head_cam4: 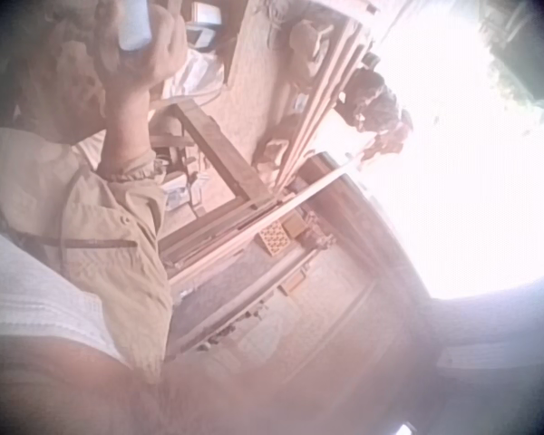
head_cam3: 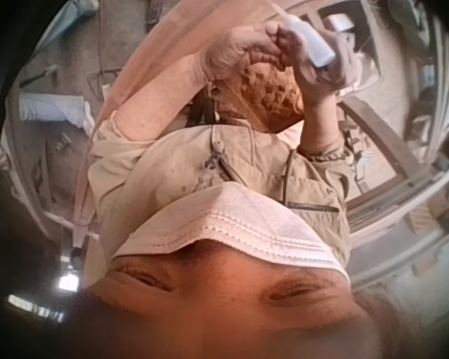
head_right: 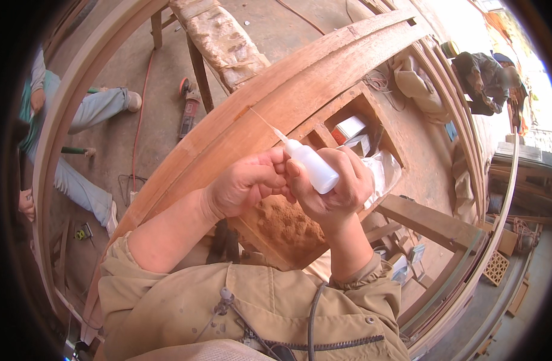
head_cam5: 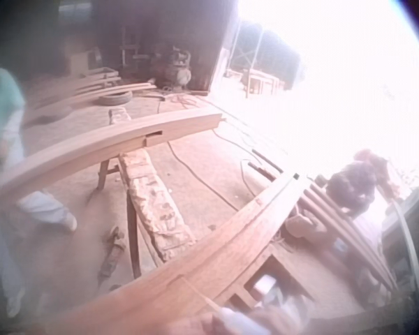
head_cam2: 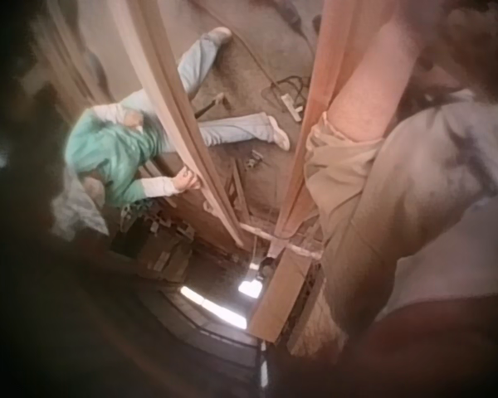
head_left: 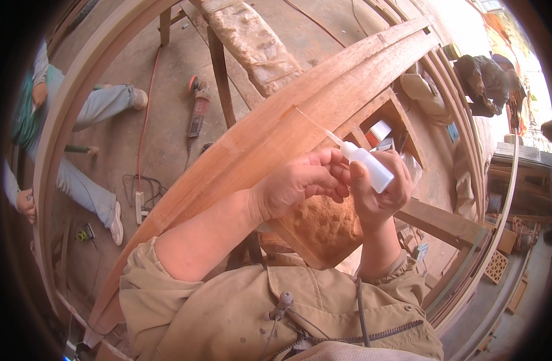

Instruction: The person applies a white liquid from a small bottle into cracks on a wooden plank and then rubs sawdust into the treated areas to fill imperfections. The person repeats this process along the length of the plank.

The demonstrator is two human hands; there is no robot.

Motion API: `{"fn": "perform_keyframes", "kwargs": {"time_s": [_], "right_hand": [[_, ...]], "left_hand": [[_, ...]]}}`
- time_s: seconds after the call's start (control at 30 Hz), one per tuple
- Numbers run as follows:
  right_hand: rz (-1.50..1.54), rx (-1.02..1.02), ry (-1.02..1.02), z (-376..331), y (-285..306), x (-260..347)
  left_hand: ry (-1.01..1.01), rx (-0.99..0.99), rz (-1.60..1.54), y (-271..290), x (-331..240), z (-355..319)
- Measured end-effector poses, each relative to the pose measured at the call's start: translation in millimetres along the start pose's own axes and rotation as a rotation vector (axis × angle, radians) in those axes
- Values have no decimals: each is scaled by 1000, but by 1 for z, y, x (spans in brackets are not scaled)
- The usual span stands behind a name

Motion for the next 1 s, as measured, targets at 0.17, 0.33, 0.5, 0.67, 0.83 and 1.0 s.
{"fn": "perform_keyframes", "kwargs": {"time_s": [0.17,0.33,0.5,0.67,0.83,1.0], "right_hand": [[608,-236,-584,-36,0,-25],[1203,-150,-1052,-83,-30,-15],[1243,3,-1144,-85,-32,10],[-128,301,-447,-52,23,-4],[-419,608,-372,-68,18,-10],[-366,561,-286,-66,6,-10]], "left_hand": [[-122,40,243,-9,-1,-3],[-409,42,531,-18,-6,-2],[-383,39,647,-28,-10,-7],[-660,-176,578,-21,-44,-21],[-1057,-604,690,15,-99,-57],[-1175,-844,541,37,-123,-74]]}}
Point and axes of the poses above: each hand's wrist, its own z-axis towards the middle knuckle, its own y-axis out of the back of the hand, x = y × z, the point moved 7 cm from there along z, towards the middle knuckle, and after that the axes turned 3 degrees about y, right-handed, at the moved point
